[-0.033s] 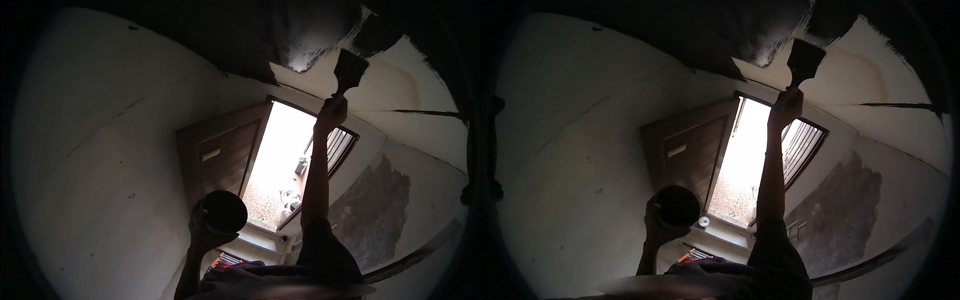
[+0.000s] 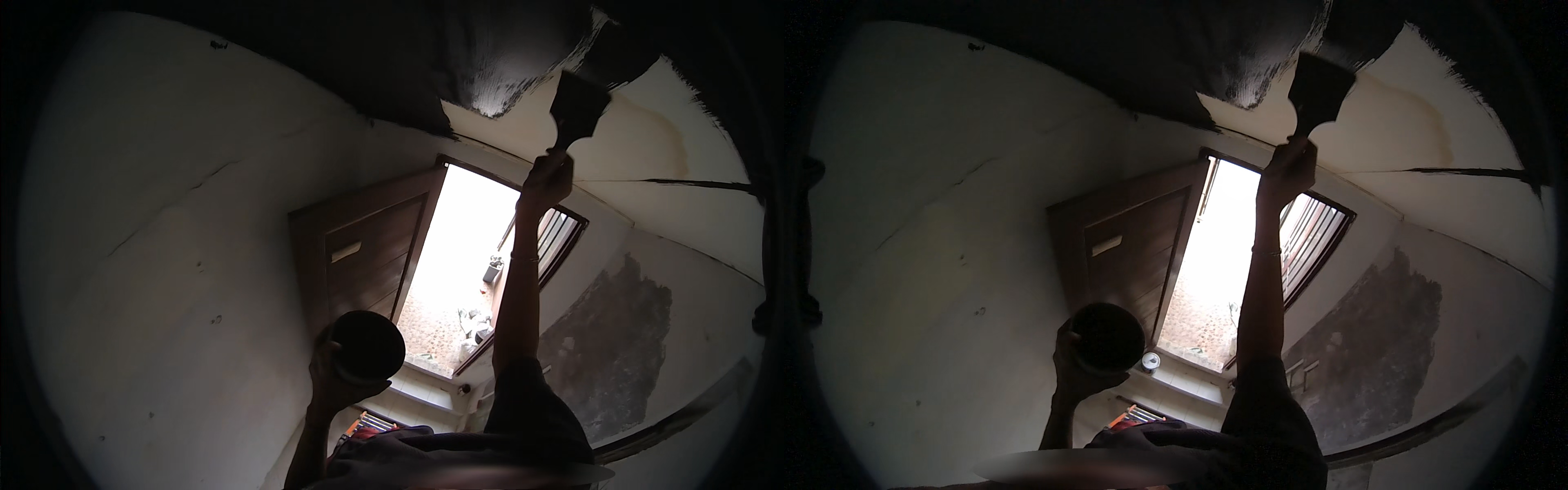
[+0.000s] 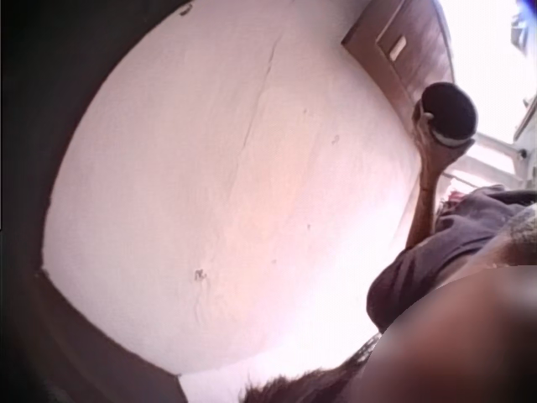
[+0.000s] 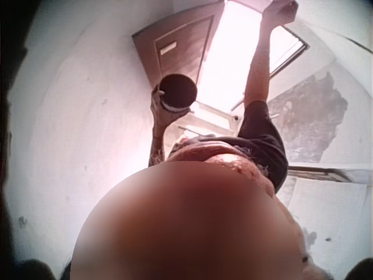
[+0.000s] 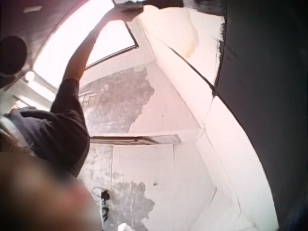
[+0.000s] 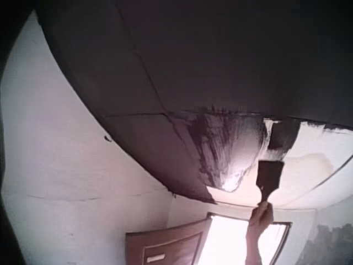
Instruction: The person paints a white ceiling with black paint using a brush and a small container. They repeatedly dip the brush into the container and apply paint in long strokes across the ceiling surface.
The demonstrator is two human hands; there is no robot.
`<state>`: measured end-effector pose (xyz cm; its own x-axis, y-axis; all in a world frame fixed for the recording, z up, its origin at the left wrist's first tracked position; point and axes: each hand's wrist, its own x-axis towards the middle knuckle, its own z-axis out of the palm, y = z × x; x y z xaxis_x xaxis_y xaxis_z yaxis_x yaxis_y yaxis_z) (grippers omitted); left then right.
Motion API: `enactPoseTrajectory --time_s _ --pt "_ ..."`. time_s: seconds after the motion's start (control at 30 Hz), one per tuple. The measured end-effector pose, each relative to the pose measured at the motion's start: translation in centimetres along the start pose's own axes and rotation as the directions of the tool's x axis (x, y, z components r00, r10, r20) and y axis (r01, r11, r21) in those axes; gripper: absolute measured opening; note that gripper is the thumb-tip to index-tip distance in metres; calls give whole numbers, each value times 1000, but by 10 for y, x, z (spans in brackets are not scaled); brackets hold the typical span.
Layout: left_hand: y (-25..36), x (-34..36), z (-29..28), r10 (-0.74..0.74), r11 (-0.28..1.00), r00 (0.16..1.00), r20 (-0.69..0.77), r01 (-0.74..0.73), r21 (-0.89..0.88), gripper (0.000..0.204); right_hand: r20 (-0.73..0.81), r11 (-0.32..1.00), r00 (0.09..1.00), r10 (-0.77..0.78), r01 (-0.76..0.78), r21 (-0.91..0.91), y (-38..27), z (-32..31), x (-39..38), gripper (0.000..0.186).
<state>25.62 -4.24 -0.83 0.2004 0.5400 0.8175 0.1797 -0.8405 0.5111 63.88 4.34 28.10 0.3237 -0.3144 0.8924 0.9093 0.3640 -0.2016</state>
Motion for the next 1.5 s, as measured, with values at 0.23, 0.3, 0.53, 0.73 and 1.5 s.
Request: enactPoseTrajectory --time_s 0.23,0.3,0.53,0.73,1.5 --pt "10 4 5 -58 998 998 -16 58 -4 116 7 987 995 102 -102 122 21 24 38 35" --pt "11 4 4 -85 996 996 -3 85 -17 117 -27 987 987 158 -159 -15 40 28 26 39" --pt "6 4 -1 -20 998 999 -40 22 61 119 134 774 775 618 -629 74 77 11 -45 44" --pt "9 -3 -7 -117 990 991 65 111 88 117 471 607 674 569 -731 313 60 16 17 24" --pt "16 -13 1 -167 986 982 -83 169 15 116 249 941 941 231 -281 189 47 -1 35 25"
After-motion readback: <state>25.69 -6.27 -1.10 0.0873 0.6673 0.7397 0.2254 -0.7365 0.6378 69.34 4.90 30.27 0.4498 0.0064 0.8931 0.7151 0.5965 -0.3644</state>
